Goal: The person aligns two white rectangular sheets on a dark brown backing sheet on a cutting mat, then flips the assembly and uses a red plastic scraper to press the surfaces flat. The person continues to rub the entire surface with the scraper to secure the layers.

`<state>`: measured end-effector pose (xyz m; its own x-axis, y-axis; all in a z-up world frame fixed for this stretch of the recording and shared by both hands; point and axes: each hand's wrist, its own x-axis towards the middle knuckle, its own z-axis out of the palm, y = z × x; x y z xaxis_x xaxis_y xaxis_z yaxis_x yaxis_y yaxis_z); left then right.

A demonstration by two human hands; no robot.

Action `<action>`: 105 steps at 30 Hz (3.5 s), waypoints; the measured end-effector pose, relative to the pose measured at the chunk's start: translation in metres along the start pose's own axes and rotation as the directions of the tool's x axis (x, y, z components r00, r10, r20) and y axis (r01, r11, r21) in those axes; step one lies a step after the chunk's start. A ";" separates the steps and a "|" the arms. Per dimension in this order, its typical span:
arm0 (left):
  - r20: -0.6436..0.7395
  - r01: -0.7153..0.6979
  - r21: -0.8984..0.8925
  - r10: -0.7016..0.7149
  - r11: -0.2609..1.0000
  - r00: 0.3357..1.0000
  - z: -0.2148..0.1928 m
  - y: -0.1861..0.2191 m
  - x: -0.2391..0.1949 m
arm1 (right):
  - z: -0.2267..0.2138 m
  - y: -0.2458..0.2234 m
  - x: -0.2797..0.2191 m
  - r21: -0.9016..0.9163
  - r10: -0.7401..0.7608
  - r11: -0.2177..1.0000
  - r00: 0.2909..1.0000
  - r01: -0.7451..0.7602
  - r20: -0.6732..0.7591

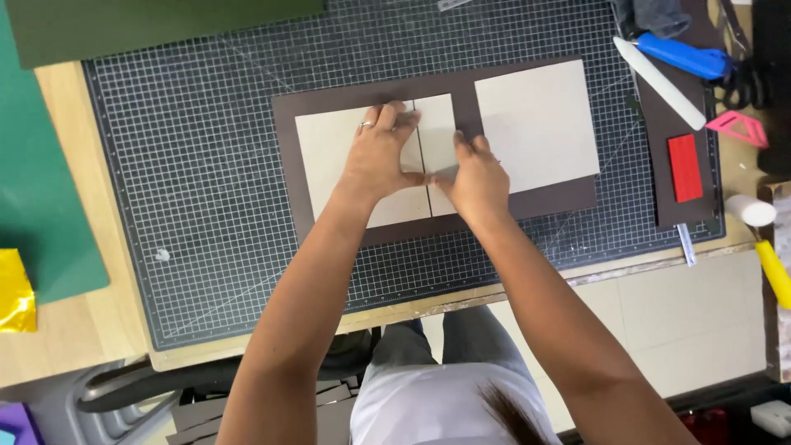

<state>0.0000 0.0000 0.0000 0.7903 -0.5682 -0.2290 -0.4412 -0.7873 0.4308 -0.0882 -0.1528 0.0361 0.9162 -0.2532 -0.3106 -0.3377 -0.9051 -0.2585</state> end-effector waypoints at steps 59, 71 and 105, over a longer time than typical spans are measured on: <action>-0.014 -0.035 0.130 0.037 0.991 0.999 0.011 0.010 0.005 | 0.046 0.041 -0.075 0.093 -0.394 0.830 0.696 0.550 -0.600; -0.005 0.010 0.178 -0.009 0.984 1.000 0.002 0.014 0.002 | 0.030 0.030 -0.083 0.143 -0.280 0.881 0.740 0.451 -0.611; 0.019 0.030 0.237 -0.036 0.971 0.999 0.011 0.022 0.007 | 0.091 0.083 -0.076 -0.115 -0.479 0.850 0.662 0.515 -0.576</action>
<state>-0.0093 -0.0242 -0.0015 0.7973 -0.5442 -0.2612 -0.5052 -0.8384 0.2045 -0.2052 -0.1772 -0.0451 0.8927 0.0688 0.4453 0.2092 -0.9385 -0.2746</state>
